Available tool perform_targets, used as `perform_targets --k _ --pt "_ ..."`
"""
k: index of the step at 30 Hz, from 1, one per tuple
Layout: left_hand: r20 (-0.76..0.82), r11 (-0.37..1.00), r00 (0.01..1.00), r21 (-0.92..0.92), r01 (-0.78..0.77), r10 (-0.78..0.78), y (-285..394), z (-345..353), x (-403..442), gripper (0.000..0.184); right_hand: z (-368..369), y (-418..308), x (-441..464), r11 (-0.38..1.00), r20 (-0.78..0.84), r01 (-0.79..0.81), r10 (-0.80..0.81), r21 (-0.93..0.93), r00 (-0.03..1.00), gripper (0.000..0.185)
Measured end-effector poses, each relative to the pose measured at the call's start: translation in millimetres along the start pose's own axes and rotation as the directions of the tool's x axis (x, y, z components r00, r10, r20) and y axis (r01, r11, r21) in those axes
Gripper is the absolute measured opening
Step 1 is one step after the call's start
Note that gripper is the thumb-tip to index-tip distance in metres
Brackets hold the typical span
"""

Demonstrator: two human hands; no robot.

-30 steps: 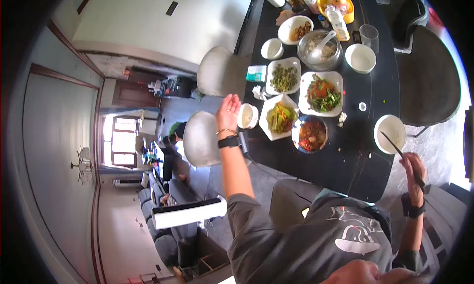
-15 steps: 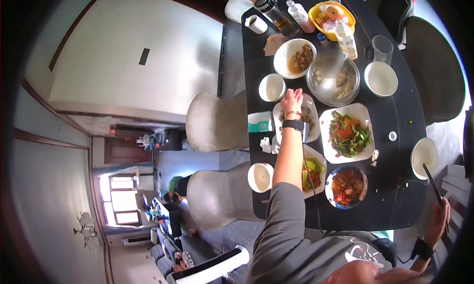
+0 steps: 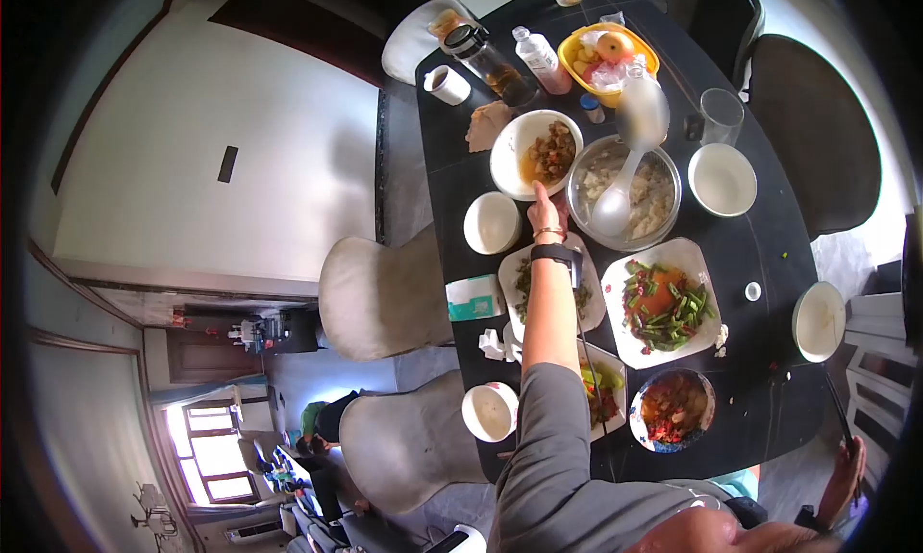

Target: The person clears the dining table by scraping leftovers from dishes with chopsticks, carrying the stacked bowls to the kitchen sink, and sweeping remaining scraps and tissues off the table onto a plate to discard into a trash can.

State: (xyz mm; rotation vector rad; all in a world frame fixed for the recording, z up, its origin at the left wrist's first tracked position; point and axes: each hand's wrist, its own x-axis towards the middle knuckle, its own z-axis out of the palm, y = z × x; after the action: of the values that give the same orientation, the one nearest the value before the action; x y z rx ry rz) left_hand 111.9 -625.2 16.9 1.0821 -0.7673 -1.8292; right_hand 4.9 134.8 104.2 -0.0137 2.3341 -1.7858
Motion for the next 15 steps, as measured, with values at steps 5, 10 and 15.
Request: perform_targets --k 5,10,15 --pt "0.005 0.998 1.0 -0.065 0.019 -0.019 -13.2 -12.6 37.7 0.033 3.1 3.3 3.5 0.996 0.054 -0.023 0.019 0.091 0.998 0.035" --pt "0.047 0.996 0.999 -0.088 -0.011 0.015 4.4 -5.2 18.2 0.034 12.6 2.3 11.4 0.969 0.138 -0.084 0.053 0.233 0.989 0.035" --pt "0.168 0.989 0.983 -0.137 -0.048 0.071 29.4 -4.4 16.4 0.037 41.1 -18.2 20.6 0.981 0.088 -0.044 0.027 0.191 0.996 0.03"
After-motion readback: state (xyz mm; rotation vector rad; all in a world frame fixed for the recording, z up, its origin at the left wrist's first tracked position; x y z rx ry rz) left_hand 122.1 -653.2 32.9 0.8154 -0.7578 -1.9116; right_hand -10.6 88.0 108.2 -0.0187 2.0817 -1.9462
